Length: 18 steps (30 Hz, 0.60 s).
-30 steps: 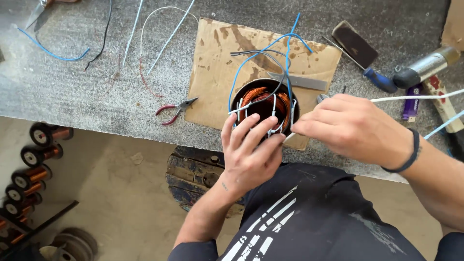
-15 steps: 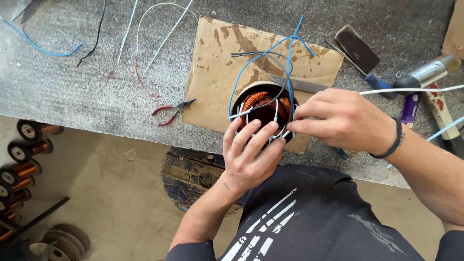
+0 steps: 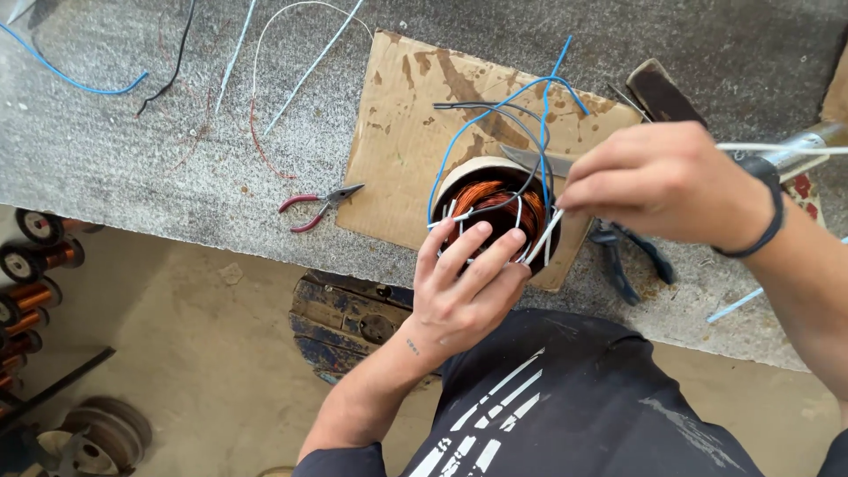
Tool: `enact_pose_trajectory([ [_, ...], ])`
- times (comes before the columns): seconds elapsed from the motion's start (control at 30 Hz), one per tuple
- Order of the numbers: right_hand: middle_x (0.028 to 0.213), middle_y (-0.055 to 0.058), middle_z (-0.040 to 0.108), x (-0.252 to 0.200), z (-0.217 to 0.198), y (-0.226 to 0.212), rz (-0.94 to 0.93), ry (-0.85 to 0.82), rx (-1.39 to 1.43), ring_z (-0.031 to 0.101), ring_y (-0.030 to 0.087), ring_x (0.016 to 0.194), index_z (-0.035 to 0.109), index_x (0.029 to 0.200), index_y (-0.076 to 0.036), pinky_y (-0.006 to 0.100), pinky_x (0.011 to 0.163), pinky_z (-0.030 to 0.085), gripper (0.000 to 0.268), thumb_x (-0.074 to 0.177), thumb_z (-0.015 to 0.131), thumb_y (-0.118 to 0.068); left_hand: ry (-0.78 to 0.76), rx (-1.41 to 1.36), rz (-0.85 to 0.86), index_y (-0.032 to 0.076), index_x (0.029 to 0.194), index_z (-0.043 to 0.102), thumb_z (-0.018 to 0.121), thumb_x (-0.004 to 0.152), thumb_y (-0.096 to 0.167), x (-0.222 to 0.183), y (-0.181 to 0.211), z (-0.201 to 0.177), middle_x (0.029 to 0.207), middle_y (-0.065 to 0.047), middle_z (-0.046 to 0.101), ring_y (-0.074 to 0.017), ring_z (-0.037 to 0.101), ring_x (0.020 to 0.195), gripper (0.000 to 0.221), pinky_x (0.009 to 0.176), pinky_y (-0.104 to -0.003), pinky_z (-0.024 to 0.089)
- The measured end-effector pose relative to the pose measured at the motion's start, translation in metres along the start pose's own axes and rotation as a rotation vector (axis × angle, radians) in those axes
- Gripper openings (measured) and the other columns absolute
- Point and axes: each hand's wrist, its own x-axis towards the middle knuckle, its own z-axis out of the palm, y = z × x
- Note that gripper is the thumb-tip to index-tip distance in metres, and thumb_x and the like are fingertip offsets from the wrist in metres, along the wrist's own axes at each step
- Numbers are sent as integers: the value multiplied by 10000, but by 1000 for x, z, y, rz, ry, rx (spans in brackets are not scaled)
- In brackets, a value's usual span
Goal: Repairing an electric motor by stripping, insulating, and connecting stator wires at a workbench.
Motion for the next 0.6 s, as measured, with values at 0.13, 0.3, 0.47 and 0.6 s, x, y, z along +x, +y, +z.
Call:
enact_pose_trajectory([
  [0.13, 1022, 23, 744, 4, 1, 16, 36, -21, -82, 726, 224, 869, 761, 1005, -159, 351, 730, 545, 102, 986, 702, -240, 18, -2, 4, 179, 854, 711, 736, 1010, 219, 1, -3, 2, 1272, 25, 682, -228, 610, 1180, 163, 1068, -488, 505],
  [0.3, 993, 18, 758, 16, 6, 18, 50, -2, -77, 730, 186, 929, 745, 992, -93, 318, 787, 552, 99, 991, 742, -191, -4, -21, 33, 184, 898, 725, 734, 1023, 207, 0, -6, 2, 1308, 27, 670, -235, 602, 1216, 128, 1076, -487, 498],
  [0.47, 1033, 68, 760, 17, 4, 16, 135, 21, -12, 729, 210, 931, 754, 1038, -52, 323, 834, 562, 113, 992, 727, -152, -15, -32, 34, 184, 894, 727, 728, 1024, 205, 1, -8, 1, 1316, 30, 666, -226, 598, 1222, 132, 1077, -481, 502],
  [0.6, 1009, 87, 779, 12, 6, 11, 260, 52, -55, 743, 209, 913, 772, 1035, -50, 308, 796, 545, 148, 979, 786, -187, -7, -39, 36, 188, 890, 728, 720, 1014, 194, 0, -8, 4, 1300, 30, 672, -227, 612, 1202, 125, 1072, -483, 503],
])
